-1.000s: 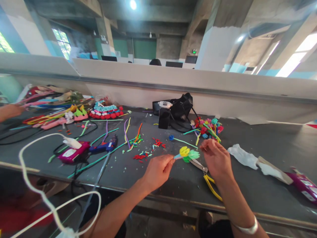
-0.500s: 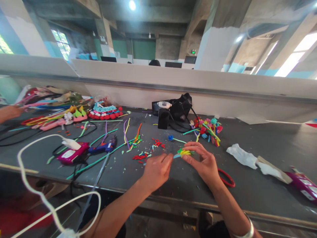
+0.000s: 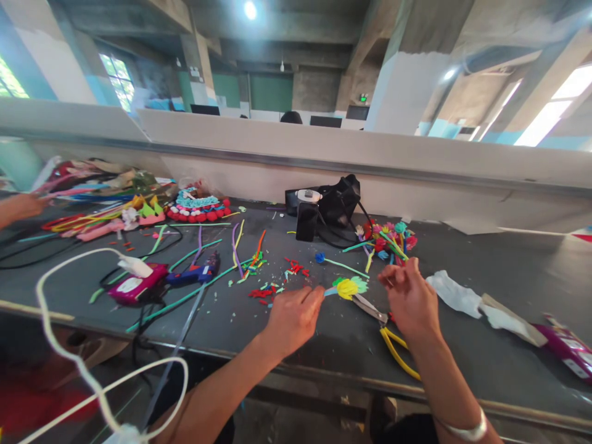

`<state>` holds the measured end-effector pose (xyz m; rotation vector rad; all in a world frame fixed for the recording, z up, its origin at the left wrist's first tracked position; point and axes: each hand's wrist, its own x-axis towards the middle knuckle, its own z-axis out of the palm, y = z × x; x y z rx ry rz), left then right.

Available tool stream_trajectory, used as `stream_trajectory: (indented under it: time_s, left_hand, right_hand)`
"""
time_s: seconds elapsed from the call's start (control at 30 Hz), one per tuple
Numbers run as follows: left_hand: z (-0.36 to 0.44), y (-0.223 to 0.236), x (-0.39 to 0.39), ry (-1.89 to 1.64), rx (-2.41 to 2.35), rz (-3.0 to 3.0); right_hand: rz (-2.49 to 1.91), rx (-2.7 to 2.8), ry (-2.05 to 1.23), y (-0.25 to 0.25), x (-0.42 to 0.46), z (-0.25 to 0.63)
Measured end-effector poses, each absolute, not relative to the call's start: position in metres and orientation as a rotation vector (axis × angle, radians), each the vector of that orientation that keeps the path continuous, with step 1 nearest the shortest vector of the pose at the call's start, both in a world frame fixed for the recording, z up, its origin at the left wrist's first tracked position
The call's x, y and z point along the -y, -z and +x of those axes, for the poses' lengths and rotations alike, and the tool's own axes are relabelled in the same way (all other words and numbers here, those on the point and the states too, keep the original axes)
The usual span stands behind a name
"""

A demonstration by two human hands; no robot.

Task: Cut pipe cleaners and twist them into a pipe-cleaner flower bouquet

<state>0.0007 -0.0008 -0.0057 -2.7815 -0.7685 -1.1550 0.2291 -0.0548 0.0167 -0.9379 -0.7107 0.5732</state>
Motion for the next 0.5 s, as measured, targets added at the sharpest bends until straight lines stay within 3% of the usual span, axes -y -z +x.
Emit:
stream_trajectory:
  time_s: [0.2,0.33,0.5]
  left_hand:
    - [0.002,0.005,0.001,1.192,0.765,-2.841]
    - [0.001,0.003,0.002,1.162,0.75,-2.874]
    - [0.0,0.004,0.003,1.112,0.781,-2.916]
  right_hand:
    - [-1.007,1.02,-0.516,-0.021,0.065,0.208]
    - [-1.193,1.436,-0.236,-0.023,0.07,0.193]
    - [-1.17,1.314,-0.302,-0.014,0.068,0.195]
